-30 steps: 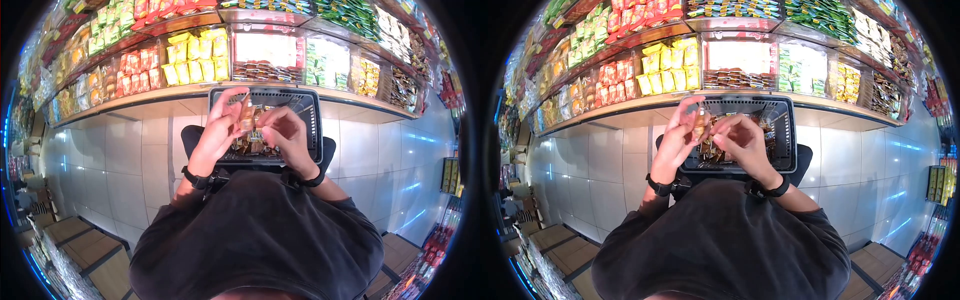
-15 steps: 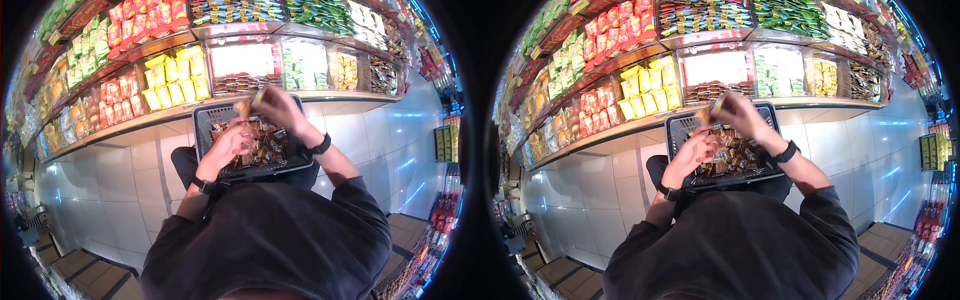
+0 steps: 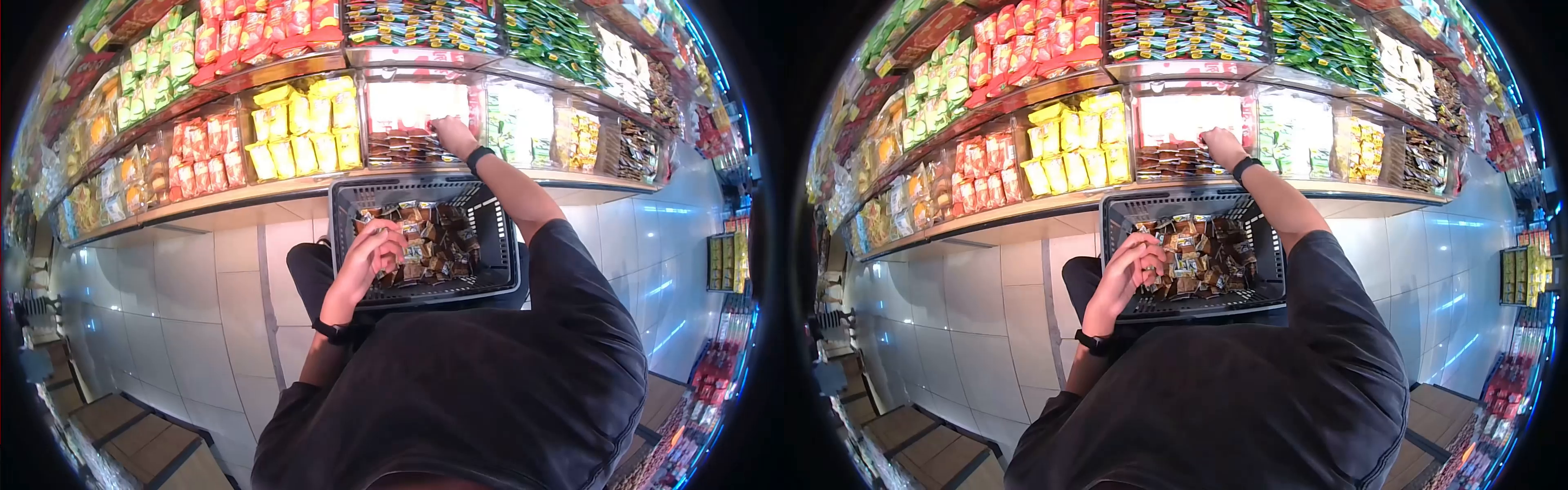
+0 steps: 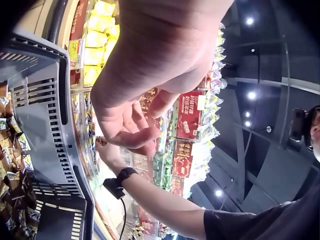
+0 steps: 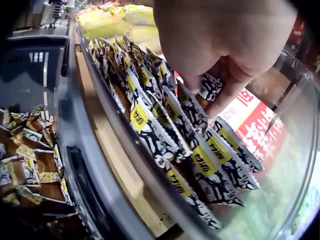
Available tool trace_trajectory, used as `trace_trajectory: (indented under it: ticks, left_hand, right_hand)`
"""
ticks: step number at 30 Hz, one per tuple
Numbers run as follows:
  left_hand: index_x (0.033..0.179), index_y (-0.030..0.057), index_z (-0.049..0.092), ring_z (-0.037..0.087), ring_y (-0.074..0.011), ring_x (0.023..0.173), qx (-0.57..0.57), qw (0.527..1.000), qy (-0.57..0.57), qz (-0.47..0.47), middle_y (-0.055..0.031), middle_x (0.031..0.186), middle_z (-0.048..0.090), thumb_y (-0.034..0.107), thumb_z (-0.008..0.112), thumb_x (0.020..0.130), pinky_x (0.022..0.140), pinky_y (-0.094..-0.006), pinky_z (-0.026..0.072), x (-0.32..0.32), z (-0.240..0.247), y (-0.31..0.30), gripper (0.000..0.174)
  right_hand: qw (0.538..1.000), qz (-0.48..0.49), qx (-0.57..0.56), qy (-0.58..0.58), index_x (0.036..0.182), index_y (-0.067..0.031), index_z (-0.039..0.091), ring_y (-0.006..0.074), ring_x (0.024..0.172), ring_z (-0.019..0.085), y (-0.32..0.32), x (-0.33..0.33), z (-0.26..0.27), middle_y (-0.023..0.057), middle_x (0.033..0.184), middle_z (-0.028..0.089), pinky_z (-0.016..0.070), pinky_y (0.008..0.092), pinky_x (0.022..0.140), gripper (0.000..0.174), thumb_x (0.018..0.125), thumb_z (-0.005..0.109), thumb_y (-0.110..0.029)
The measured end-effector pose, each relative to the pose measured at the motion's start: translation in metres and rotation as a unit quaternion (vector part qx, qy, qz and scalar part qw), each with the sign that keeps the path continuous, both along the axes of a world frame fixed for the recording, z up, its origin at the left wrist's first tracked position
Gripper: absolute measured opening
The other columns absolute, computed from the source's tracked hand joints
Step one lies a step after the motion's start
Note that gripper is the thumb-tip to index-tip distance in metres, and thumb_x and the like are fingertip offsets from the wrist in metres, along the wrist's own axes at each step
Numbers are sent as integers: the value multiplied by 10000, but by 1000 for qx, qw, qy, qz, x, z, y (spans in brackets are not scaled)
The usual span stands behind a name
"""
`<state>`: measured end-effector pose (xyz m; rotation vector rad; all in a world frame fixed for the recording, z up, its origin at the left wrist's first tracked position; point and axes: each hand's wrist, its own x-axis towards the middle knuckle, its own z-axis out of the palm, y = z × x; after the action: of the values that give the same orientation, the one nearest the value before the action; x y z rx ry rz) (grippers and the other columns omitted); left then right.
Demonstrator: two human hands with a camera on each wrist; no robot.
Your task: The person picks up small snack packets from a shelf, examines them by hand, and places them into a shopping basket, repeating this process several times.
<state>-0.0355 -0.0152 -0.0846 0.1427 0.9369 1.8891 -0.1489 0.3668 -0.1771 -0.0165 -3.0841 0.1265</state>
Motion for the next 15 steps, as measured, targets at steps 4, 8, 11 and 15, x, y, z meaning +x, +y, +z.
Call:
trace_trajectory:
  ticks: [4,8,11,15]
  left_hand:
    - [1199,80,549,649,-164,842,-2,1000,-2,5,-93,1015,667,257,532,1038,621,-253,424,0,-3,-2,241]
    - [1196,79,536,653,-163,808,-13,1000,8,1,-102,1008,676,244,513,1042,611,-261,423,1,-13,2,227]
    - [1195,77,536,659,-161,811,-36,999,27,-5,-100,1007,676,226,490,1047,615,-262,440,1,-23,7,215]
    - [1199,64,543,669,-153,811,-102,991,84,-19,-98,1000,672,207,458,1056,633,-255,481,-3,-36,12,219]
  right_hand:
    - [998,34,-45,-15,1096,-39,699,391,887,699,0,2,-11,213,913,717,560,482,824,271,842,607,-19]
    - [991,38,-98,-76,1208,-13,640,448,928,671,1,1,-12,270,960,699,535,513,859,349,877,533,-49]
    - [983,54,-147,-95,1289,-11,588,471,980,653,9,1,-20,309,1020,681,521,517,889,410,893,494,-63]
    - [981,8,-176,-78,1360,4,537,502,1035,630,-3,14,19,341,1113,653,504,518,925,455,914,465,-53]
